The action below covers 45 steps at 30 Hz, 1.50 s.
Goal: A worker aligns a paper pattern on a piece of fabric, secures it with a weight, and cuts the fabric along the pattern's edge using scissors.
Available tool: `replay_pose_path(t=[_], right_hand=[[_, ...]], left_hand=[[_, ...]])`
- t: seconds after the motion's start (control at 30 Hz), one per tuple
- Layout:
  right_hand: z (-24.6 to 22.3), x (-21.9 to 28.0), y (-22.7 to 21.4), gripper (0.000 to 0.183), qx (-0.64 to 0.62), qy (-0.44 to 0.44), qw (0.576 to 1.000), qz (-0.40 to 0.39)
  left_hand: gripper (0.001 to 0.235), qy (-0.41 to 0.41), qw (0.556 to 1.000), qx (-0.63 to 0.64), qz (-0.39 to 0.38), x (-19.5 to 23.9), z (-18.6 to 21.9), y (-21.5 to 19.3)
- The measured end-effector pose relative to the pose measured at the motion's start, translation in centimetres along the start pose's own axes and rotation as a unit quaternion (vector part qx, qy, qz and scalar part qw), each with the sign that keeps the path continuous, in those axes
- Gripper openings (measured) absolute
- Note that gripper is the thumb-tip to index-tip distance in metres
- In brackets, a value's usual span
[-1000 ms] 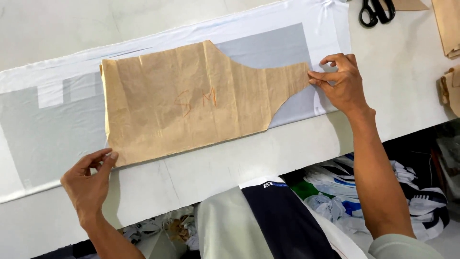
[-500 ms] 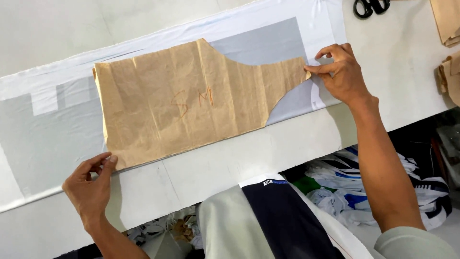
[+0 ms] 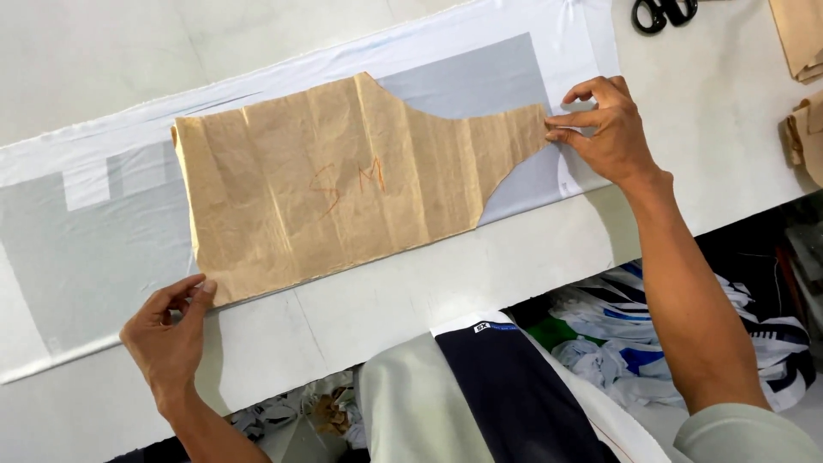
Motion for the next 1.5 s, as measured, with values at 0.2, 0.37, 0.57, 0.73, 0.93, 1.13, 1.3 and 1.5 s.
replay_pose_path(t=[0.2, 0.37, 0.57, 0.73, 0.93, 1.13, 1.3, 1.5], right_hand=[[-0.5, -0.6, -0.2, 0.028, -0.038, 0.034, 0.998, -0.038], [0.2, -1.1, -0.5, 0.026, -0.022, 0.025, 0.998, -0.058], [0.4, -1.2, -0.8, 0.025, -0.013, 0.031, 0.997, -0.076], [0.4, -1.3, -0.9, 0.026, -0.015, 0.033, 0.996, -0.08], [0.4, -1.3, -0.8, 0.03, -0.011, 0.027, 0.997, -0.077], [0.1, -1.2, -0.8, 0.033, -0.008, 0.029, 0.997, -0.077], [0.2, -1.1, -0.7, 0.03, 0.012, 0.018, 0.997, -0.078], [-0.6, -1.1, -0.8, 0.028, 0.05, -0.013, 0.995, -0.08]], left_hand=[[0.014, -0.005, 1.0, 0.001, -0.004, -0.1, 0.2, 0.0], [0.014, -0.003, 1.0, 0.007, -0.008, -0.1, 0.5, 0.0], [0.014, 0.009, 1.0, 0.005, -0.003, -0.2, 0.2, 0.1], [0.013, -0.002, 1.0, 0.009, -0.002, -0.3, -0.2, 0.3], [0.01, 0.022, 1.0, 0.003, 0.018, -0.3, -0.5, 0.3], [0.009, 0.026, 0.999, -0.036, 0.032, -0.4, -0.8, 0.3], [0.01, 0.024, 0.999, -0.023, 0.027, -0.2, -0.7, 0.2], [0.01, 0.068, 0.994, -0.065, 0.05, -0.4, -2.1, 0.9]])
Point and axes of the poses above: each hand's wrist, its own x-axis away from the middle knuckle, its own y-axis out of the palm, z = x × y, the point moved 3 cm from there along -x, towards the middle knuckle, and after that the axes turned 15 degrees about -x, right-handed, at the moved point
